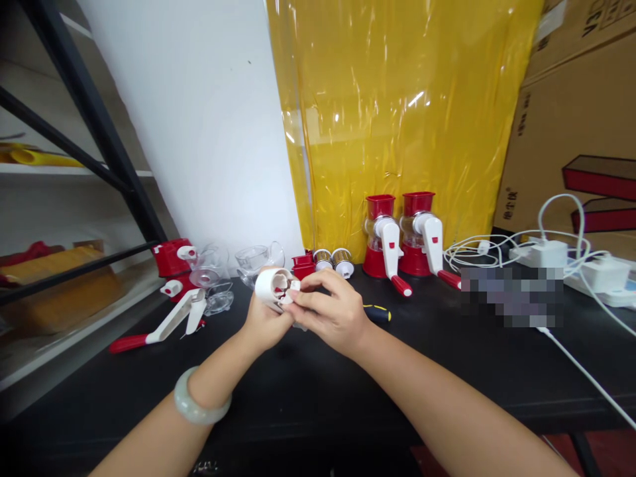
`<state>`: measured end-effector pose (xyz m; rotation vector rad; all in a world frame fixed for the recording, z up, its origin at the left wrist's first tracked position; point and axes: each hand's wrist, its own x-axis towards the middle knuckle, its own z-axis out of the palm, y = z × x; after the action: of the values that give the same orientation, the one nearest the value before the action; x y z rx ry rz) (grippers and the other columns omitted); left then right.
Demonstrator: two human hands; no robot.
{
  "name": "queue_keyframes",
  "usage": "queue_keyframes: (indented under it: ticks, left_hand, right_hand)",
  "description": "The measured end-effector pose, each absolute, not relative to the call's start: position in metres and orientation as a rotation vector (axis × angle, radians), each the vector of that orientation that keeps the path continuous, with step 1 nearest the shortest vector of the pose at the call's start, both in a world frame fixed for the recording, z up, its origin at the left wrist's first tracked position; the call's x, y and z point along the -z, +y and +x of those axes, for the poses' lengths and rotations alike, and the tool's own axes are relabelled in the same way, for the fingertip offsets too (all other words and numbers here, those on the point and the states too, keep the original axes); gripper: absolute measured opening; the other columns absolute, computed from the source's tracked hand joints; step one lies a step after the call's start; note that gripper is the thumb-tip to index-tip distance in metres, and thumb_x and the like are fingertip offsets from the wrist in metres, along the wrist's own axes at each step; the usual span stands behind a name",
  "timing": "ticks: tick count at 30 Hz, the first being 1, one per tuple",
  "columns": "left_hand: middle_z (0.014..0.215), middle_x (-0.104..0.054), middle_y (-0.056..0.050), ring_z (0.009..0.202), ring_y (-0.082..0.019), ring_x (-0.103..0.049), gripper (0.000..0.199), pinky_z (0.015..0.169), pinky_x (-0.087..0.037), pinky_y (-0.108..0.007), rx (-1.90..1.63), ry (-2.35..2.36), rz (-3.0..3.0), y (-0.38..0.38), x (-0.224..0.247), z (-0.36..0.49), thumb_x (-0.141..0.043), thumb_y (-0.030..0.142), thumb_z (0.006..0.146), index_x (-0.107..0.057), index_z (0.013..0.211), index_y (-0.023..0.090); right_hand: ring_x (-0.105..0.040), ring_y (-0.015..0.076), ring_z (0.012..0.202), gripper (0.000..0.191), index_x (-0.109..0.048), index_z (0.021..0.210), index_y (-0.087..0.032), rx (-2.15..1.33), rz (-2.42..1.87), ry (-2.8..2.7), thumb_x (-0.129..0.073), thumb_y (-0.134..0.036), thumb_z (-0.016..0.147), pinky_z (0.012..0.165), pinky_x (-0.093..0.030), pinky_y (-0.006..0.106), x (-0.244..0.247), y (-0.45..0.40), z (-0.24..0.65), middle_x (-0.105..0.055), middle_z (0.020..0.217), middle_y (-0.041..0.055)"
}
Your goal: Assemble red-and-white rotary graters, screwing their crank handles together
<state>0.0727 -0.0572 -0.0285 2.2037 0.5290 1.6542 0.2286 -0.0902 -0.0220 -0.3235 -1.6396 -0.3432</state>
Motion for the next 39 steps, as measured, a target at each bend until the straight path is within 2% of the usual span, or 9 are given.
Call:
queue_keyframes:
  ticks: [11,18,27,34,39]
  left_hand:
    - [0.088,-0.053,0.001,0.075,-0.014,-0.055,0.042,0.070,-0.048,-0.028,-1.611,0.446,2.177,-0.053,0.037,0.073,-0.064,0.015,0.068,-0.043,0.104,0.022]
    - [0.089,-0.053,0.000,0.075,-0.014,-0.057,0.044,0.067,-0.050,-0.028,-1.525,0.460,2.053,-0.059,0.035,0.075,-0.071,0.019,0.071,-0.041,0.103,0.021]
    - [0.084,-0.053,0.004,0.068,-0.010,-0.055,0.054,0.061,-0.050,-0.023,-1.551,0.456,2.046,-0.062,0.030,0.078,-0.079,0.017,0.063,-0.040,0.099,0.022]
    - [0.079,-0.052,0.005,0.061,-0.010,-0.053,0.047,0.057,-0.047,-0.024,-1.587,0.474,2.111,-0.060,0.030,0.076,-0.075,0.020,0.067,-0.039,0.098,0.022]
    - [0.085,-0.053,0.002,0.067,-0.012,-0.054,0.045,0.061,-0.046,-0.025,-1.603,0.530,2.195,-0.059,0.031,0.073,-0.071,0.020,0.069,-0.040,0.101,0.022]
  right_hand:
    - [-0.062,0.0164,0.075,0.017,-0.069,0.090,-0.021,0.349,-0.287,-1.649,-0.072,-0.011,0.077,0.063,-0.055,0.033,0.023,-0.091,0.228,-0.064,0.085,0.0067]
    - [-0.064,0.0167,0.076,0.019,-0.070,0.094,-0.021,0.311,-0.287,-1.629,-0.072,-0.013,0.077,0.064,-0.055,0.031,0.022,-0.091,0.227,-0.065,0.087,0.0067]
    - [-0.066,0.0173,0.079,0.017,-0.068,0.094,-0.021,0.288,-0.326,-1.628,-0.070,-0.016,0.078,0.065,-0.057,0.032,0.025,-0.090,0.228,-0.065,0.090,0.0076]
    - [-0.065,0.0169,0.078,0.012,-0.067,0.091,-0.021,0.264,-0.338,-1.633,-0.067,-0.015,0.081,0.066,-0.057,0.032,0.023,-0.092,0.227,-0.065,0.090,0.0072]
    - [-0.065,0.0171,0.079,0.010,-0.066,0.089,-0.021,0.261,-0.329,-1.651,-0.066,-0.015,0.082,0.068,-0.056,0.033,0.024,-0.091,0.227,-0.064,0.089,0.0067]
